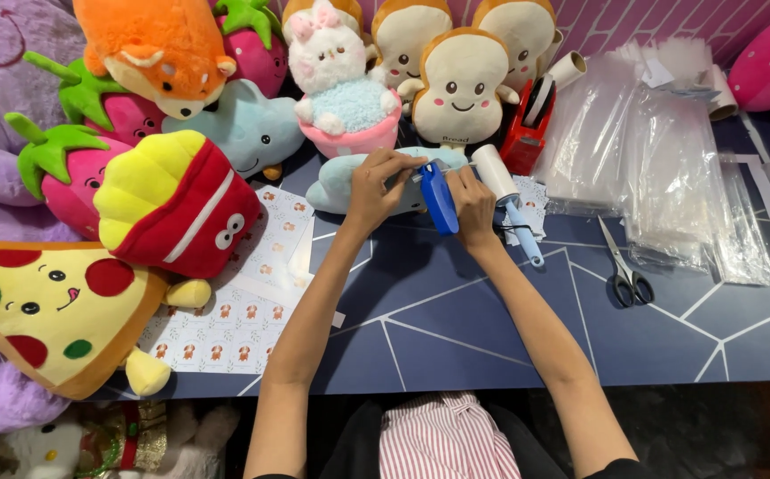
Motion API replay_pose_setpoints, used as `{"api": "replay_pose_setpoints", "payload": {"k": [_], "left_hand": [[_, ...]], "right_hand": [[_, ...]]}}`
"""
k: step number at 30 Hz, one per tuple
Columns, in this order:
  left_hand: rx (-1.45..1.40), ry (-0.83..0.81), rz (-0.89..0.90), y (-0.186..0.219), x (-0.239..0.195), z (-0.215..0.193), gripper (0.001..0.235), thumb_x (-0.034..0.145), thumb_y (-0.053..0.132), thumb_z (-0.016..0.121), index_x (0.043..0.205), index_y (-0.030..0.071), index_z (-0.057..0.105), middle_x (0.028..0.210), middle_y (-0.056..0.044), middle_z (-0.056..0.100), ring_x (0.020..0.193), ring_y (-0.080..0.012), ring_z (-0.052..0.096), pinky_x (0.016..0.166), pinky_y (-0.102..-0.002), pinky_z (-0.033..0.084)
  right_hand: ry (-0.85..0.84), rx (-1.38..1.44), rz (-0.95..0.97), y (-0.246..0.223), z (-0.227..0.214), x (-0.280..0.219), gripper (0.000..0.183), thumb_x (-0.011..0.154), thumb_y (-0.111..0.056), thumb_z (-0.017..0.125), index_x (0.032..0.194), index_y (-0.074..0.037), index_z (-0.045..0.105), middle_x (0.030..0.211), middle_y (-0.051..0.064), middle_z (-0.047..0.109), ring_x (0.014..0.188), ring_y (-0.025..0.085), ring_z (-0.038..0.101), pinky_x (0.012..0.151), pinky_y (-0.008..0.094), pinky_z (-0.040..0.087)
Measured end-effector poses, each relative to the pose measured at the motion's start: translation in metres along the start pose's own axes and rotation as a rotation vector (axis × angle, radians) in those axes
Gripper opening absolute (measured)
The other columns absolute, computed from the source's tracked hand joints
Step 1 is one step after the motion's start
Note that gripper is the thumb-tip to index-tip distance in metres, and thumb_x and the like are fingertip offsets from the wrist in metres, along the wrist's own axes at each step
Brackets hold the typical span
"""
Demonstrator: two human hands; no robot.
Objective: Cutting individual labels from a printed sheet and applying them to plush toys using a handheld tool.
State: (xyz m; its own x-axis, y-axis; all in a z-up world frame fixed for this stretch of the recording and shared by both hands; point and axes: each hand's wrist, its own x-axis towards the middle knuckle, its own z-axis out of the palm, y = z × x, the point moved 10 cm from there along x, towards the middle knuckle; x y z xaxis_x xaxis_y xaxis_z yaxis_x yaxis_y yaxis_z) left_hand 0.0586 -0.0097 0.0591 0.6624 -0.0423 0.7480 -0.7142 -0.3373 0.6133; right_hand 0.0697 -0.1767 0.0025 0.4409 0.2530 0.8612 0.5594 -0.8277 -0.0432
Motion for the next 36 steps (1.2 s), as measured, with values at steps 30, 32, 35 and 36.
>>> {"api": "replay_pose_setpoints", "payload": {"k": [30,32,35,36], "left_hand": [[0.040,0.061,-0.093,-0.005,0.017,-0.005,0.029,0.091,0.004,0.075,0.116,0.020,0.076,0.097,-0.001,0.077,0.100,-0.0236,0.073,0.091,-0.040,0.056],[0.065,0.064,-0.083,-0.011,0.016,-0.006,0.029,0.092,0.004,0.075,0.116,0.021,0.077,0.092,-0.001,0.074,0.089,-0.0210,0.069,0.082,-0.037,0.056],[0.111,0.070,-0.063,-0.018,0.018,-0.008,0.028,0.094,0.005,0.073,0.115,0.023,0.078,0.088,-0.001,0.068,0.078,-0.0191,0.065,0.073,-0.034,0.055],[0.129,0.070,-0.053,-0.020,0.019,-0.008,0.029,0.094,0.004,0.071,0.114,0.023,0.079,0.087,-0.001,0.065,0.077,-0.0199,0.064,0.073,-0.034,0.055]], "right_hand": [[-0.077,0.123,0.006,-0.034,-0.056,0.037,0.024,0.102,-0.025,0.060,0.084,-0.009,0.057,0.073,0.002,0.045,0.059,0.026,0.055,0.058,0.029,0.046],[-0.104,0.139,0.016,-0.032,-0.055,0.034,0.019,0.100,-0.023,0.060,0.087,-0.009,0.059,0.076,0.003,0.047,0.063,0.027,0.057,0.061,0.029,0.047],[-0.152,0.169,0.025,-0.033,-0.061,0.029,0.013,0.097,-0.020,0.061,0.092,-0.008,0.061,0.079,0.004,0.050,0.069,0.028,0.061,0.067,0.029,0.050],[-0.174,0.180,0.028,-0.033,-0.063,0.027,0.011,0.097,-0.018,0.061,0.093,-0.007,0.061,0.079,0.005,0.051,0.070,0.028,0.062,0.069,0.029,0.051]]}}
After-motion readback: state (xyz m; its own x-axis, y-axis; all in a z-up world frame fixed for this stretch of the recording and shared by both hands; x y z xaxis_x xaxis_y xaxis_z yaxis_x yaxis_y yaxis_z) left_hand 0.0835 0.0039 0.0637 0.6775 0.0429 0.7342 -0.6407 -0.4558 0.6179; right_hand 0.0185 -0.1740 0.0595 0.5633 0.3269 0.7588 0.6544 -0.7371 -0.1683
